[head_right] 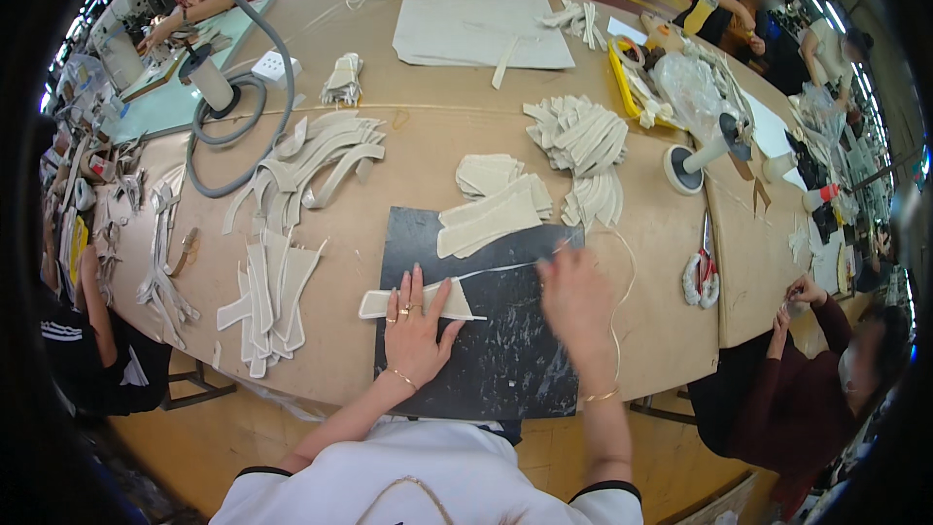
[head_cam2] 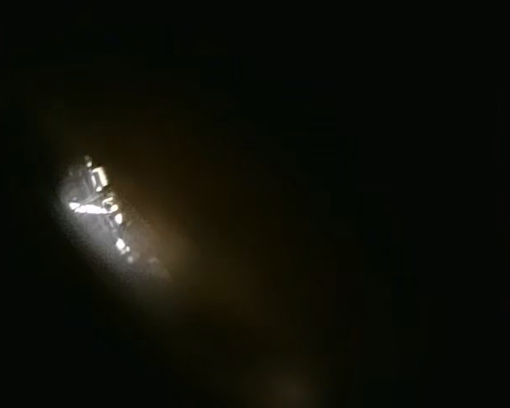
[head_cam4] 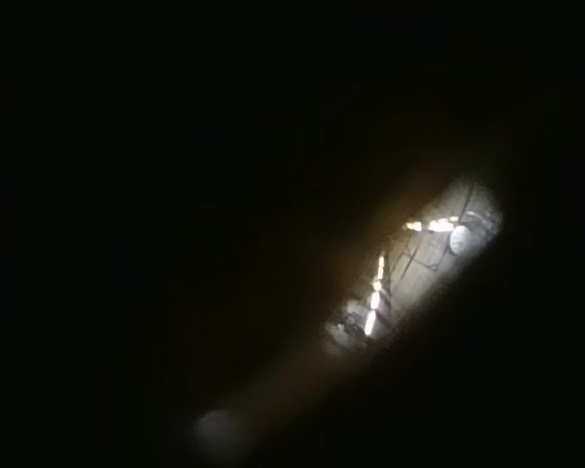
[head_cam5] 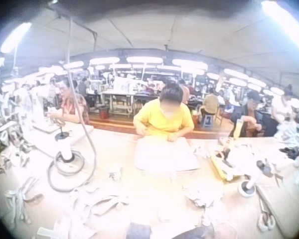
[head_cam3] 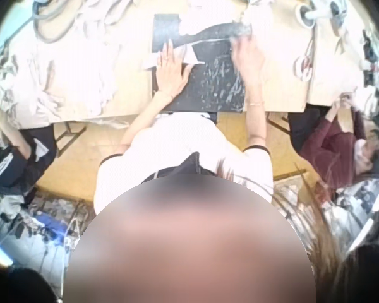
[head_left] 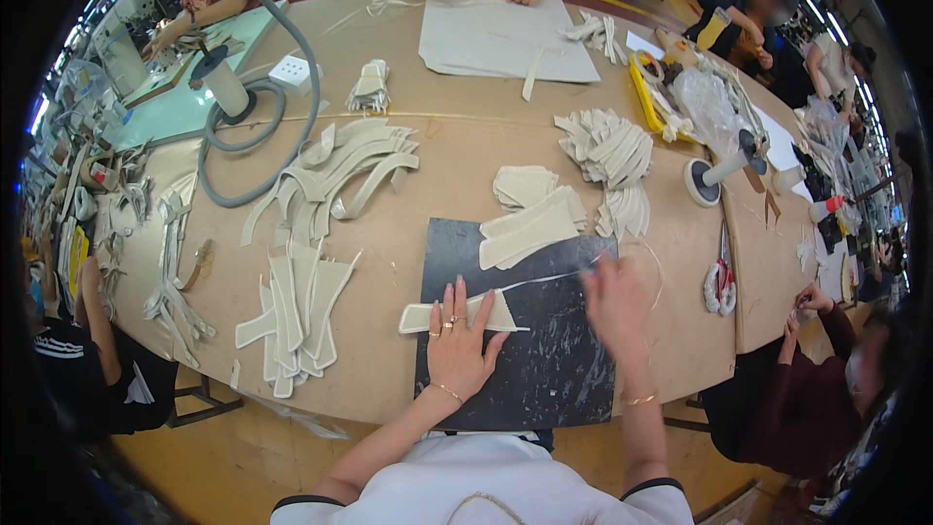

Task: The person uses red-handled scissors to trim the edges of white flexible material pieces on a black cutting mat. They repeatedly pick up pieces, cut along the edges, and place the trimmed pieces aside on the table.

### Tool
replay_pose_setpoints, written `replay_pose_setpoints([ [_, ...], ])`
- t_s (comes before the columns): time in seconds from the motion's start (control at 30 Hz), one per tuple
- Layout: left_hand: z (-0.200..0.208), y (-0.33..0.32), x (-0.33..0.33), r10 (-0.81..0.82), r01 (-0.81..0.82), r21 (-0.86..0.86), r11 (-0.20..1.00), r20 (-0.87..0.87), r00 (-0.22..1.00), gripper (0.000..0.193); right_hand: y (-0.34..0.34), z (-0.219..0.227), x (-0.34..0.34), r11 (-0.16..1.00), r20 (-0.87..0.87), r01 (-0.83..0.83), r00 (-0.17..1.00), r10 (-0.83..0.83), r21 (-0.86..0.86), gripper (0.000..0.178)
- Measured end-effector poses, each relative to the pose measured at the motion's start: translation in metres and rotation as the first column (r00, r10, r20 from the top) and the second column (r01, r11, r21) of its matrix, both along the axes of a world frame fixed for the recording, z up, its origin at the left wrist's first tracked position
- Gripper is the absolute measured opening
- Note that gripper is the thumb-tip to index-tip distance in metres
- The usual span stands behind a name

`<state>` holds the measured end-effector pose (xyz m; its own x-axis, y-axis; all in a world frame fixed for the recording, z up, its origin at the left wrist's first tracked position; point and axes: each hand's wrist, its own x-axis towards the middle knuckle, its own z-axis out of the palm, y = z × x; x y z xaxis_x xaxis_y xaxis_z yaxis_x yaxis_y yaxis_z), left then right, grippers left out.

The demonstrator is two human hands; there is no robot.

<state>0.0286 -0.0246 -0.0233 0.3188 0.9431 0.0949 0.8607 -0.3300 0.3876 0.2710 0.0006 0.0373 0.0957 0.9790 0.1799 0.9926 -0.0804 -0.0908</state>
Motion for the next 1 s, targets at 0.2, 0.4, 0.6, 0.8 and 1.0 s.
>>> replay_pose_setpoints([
  [0.2, 0.003, 0.003, 0.0, -0.019, 0.019, -0.028, 0.999, 0.008, 1.0, 0.061, -0.032, -0.023, -0.08, 0.989, -0.088, -0.1, 0.99, 0.11, 0.106, 0.035],
  [0.4, 0.005, 0.003, -0.001, -0.009, 0.01, -0.046, 0.999, 0.02, 1.0, 0.061, -0.021, -0.042, -0.089, 0.973, -0.043, -0.08, 0.995, 0.091, 0.215, 0.031],
  [0.6, 0.004, 0.003, 0.0, 0.007, -0.006, -0.036, 0.999, 0.043, 0.999, 0.061, -0.02, -0.046, -0.086, 0.981, -0.081, -0.078, 0.992, 0.094, 0.179, 0.027],
  [0.8, 0.009, 0.003, -0.011, -0.002, 0.005, -0.033, 0.999, 0.088, 0.996, 0.06, -0.027, -0.032, -0.07, 0.961, -0.32, 0.086, 0.947, 0.003, 0.263, 0.03],
  [1.0, 0.019, 0.001, -0.055, 0.217, -0.215, -0.032, 0.976, 0.124, 0.968, 0.064, -0.018, -0.009, -0.043, 0.986, -0.543, 0.166, 0.828, -0.141, -0.002, 0.057],
])
